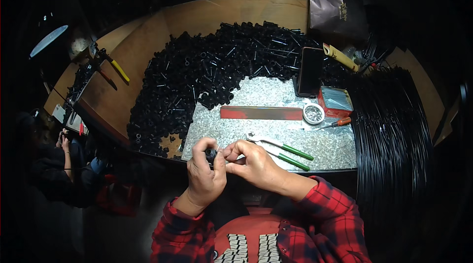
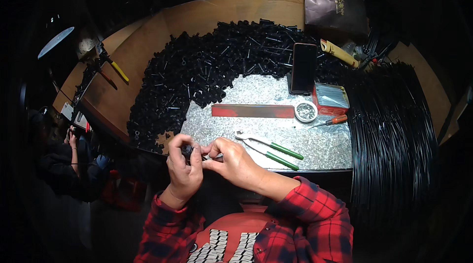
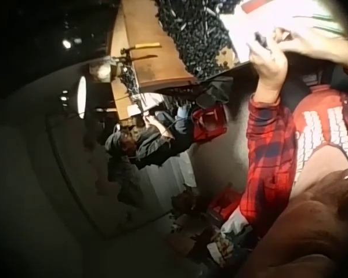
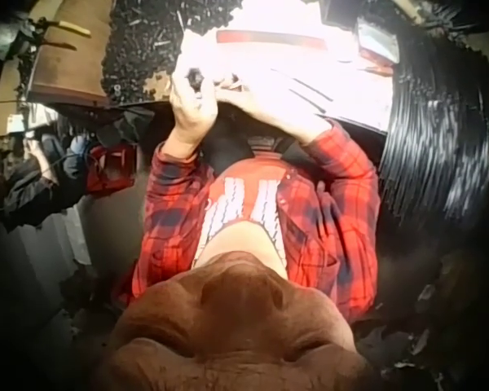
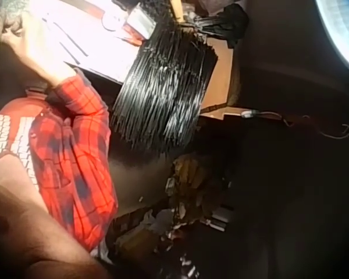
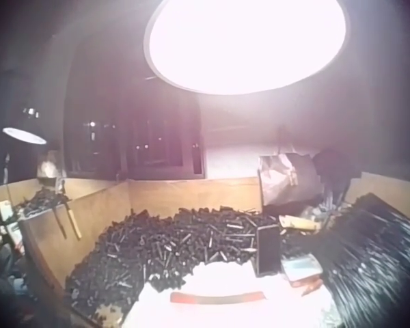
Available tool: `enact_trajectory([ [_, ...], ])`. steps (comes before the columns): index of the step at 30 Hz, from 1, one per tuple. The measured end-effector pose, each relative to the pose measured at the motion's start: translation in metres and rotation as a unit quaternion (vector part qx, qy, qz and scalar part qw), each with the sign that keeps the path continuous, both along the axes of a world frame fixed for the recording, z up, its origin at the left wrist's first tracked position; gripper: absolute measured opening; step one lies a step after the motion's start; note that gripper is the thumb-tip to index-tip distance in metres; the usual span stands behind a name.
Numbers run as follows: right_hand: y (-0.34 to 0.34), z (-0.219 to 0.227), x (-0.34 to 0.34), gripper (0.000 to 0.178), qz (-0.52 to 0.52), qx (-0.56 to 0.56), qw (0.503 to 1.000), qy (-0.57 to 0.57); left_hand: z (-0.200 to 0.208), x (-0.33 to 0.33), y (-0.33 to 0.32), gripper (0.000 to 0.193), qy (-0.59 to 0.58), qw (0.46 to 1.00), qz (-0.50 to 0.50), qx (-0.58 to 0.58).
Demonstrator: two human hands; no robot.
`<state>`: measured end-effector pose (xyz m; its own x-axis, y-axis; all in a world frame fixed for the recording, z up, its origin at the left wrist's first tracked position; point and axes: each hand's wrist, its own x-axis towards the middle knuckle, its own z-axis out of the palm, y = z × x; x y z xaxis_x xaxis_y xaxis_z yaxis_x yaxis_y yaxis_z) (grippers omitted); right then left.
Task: Assembling bundles of black cables with plastic components and housing at a workbench.
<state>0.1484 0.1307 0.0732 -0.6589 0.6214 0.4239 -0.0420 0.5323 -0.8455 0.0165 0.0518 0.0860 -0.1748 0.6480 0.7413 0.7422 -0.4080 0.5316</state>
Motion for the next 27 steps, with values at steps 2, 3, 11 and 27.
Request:
enact_trajectory([
  [2,0.004,-0.005,0.011,0.028,-0.004,0.048,0.999,0.008,-0.007,0.000,0.002,0.035,-0.069,0.998,-0.013,0.006],
  [3,0.007,-0.007,0.019,0.030,-0.019,0.079,0.996,-0.027,-0.007,-0.003,0.001,0.039,-0.060,0.998,-0.012,0.009],
  [11,0.028,-0.040,0.086,0.031,-0.170,0.304,0.890,-0.294,-0.031,-0.017,0.002,0.031,-0.298,0.952,-0.069,0.010],
  [27,0.024,-0.015,0.095,0.018,-0.148,0.131,0.974,-0.113,-0.051,-0.003,-0.005,0.012,-0.314,0.915,-0.212,-0.138],
])
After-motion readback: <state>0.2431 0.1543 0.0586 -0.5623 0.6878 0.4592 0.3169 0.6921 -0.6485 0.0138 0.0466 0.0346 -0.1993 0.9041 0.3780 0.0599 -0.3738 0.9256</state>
